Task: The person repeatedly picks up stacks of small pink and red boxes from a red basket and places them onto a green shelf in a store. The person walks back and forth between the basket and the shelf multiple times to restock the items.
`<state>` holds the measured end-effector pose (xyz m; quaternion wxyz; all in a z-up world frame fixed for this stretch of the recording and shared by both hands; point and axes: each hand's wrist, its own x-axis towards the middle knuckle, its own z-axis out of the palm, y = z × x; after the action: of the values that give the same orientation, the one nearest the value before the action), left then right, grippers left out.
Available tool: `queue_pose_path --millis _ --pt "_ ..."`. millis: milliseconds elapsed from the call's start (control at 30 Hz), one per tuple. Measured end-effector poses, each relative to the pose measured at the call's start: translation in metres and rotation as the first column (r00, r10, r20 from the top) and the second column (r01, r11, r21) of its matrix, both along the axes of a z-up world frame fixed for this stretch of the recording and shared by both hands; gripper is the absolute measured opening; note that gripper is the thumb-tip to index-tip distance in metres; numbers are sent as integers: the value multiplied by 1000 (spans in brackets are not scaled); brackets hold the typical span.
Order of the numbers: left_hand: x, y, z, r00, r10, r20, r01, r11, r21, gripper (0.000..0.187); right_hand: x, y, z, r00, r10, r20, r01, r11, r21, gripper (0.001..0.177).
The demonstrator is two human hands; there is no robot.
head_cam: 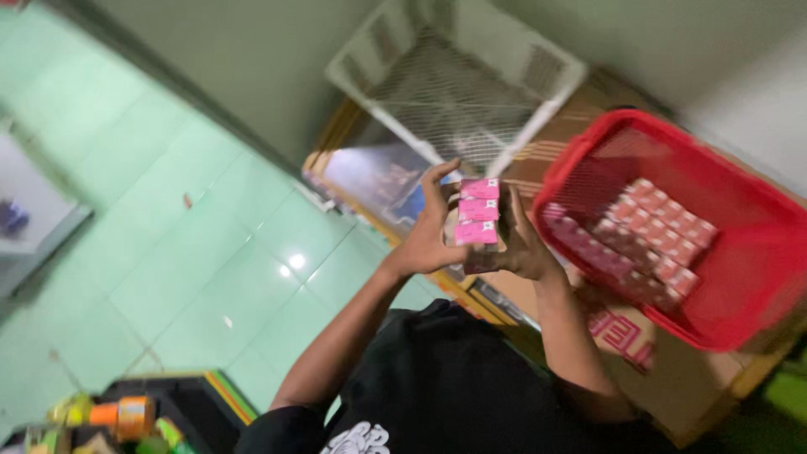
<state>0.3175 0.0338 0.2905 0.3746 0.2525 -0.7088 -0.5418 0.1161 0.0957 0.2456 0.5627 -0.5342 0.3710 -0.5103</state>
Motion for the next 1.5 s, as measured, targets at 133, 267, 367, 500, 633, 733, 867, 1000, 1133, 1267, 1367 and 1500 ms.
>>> queue_pose_path --millis 133,267,367,500,633,733,867,1000,1133,1267,1367,1500 --pt "71 35 -15 952 200 -233 -173 976 130 125 87 -11 11 986 132 102 -153 960 233 137" --pt "138 69 -15 869 387 -310 -329 917 224 127 173 -11 10 944 324 62 -328 942 71 145" --pt "191 87 -14 781 492 -384 -405 868 288 128 236 -7 16 914 399 -72 -395 916 65 139" --pt "263 104 -12 672 580 -461 -455 814 361 122 326 -5 35 871 455 -187 -443 890 106 139" --pt "322 127 -23 561 661 -499 -523 750 406 118 396 7 33 824 520 -226 -495 854 161 135" --pt "361 142 -31 467 730 -499 -567 680 464 117 444 7 26 769 577 -275 -580 811 79 132" --pt "412 157 -39 339 817 -467 -661 560 500 117 506 7 17 668 684 -294 -693 715 88 132" --pt "470 165 -44 199 878 -435 -747 423 512 117 580 0 6 566 754 -333 -785 616 62 126" --pt "530 162 -47 71 916 -395 -801 288 524 117 656 -18 -3 465 831 -307 -869 495 25 122" --pt "595 134 -47 -11 891 -453 -816 254 519 115 736 -49 2 402 875 -268 -908 419 6 119" --pt "651 104 -44 -25 906 -422 -886 176 430 114 790 -81 15 365 888 -280 -929 369 -40 119" --pt "710 64 -46 -47 899 -435 -895 155 418 114 855 -125 19 301 919 -255 -952 305 -23 117"
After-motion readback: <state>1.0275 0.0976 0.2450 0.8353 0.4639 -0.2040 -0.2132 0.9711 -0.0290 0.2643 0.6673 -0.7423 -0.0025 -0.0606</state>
